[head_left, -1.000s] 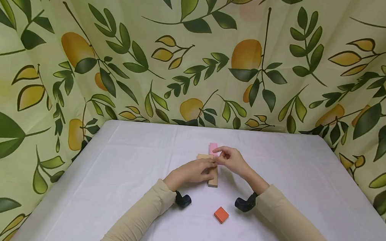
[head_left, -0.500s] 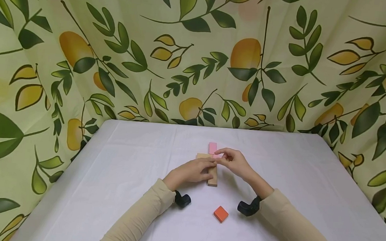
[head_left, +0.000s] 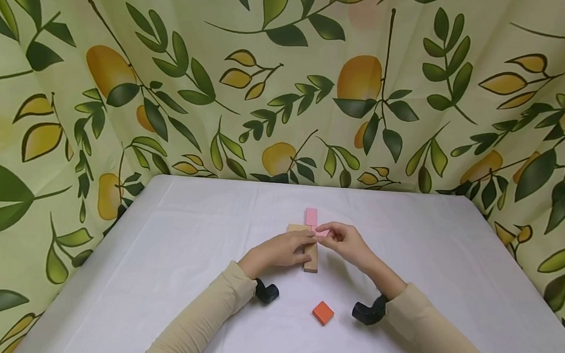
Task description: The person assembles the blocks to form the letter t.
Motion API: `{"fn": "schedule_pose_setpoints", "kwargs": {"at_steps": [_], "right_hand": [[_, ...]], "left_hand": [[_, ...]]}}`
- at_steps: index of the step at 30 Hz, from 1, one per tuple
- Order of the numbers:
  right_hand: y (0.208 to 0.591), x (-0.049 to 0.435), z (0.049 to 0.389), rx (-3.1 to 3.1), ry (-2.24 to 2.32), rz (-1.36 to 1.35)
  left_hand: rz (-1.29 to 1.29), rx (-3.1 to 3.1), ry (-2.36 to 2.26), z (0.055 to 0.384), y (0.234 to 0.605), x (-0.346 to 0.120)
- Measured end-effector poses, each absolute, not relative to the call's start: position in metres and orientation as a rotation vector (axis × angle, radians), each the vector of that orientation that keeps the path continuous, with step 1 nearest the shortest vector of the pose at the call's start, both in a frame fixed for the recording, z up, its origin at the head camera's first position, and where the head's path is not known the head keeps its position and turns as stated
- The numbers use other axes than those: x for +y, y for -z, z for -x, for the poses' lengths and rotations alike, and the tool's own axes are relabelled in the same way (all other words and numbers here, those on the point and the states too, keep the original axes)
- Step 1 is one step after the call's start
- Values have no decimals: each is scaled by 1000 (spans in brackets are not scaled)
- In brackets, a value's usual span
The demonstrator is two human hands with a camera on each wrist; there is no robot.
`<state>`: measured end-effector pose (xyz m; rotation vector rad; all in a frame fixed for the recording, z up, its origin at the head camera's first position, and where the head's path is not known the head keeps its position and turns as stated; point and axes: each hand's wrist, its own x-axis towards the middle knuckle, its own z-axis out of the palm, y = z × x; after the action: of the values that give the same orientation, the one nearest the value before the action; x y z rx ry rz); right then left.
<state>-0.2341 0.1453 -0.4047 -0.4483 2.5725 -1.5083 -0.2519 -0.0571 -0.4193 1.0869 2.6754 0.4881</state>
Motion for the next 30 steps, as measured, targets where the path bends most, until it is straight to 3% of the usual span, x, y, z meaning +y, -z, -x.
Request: {"fn": "schedule_pose_setpoints", "kwargs": {"at_steps": [30], "right_hand": [[419, 153, 202, 2444, 1516, 445]], "left_hand": [[-1061, 2674, -488, 252, 420, -57]]}}
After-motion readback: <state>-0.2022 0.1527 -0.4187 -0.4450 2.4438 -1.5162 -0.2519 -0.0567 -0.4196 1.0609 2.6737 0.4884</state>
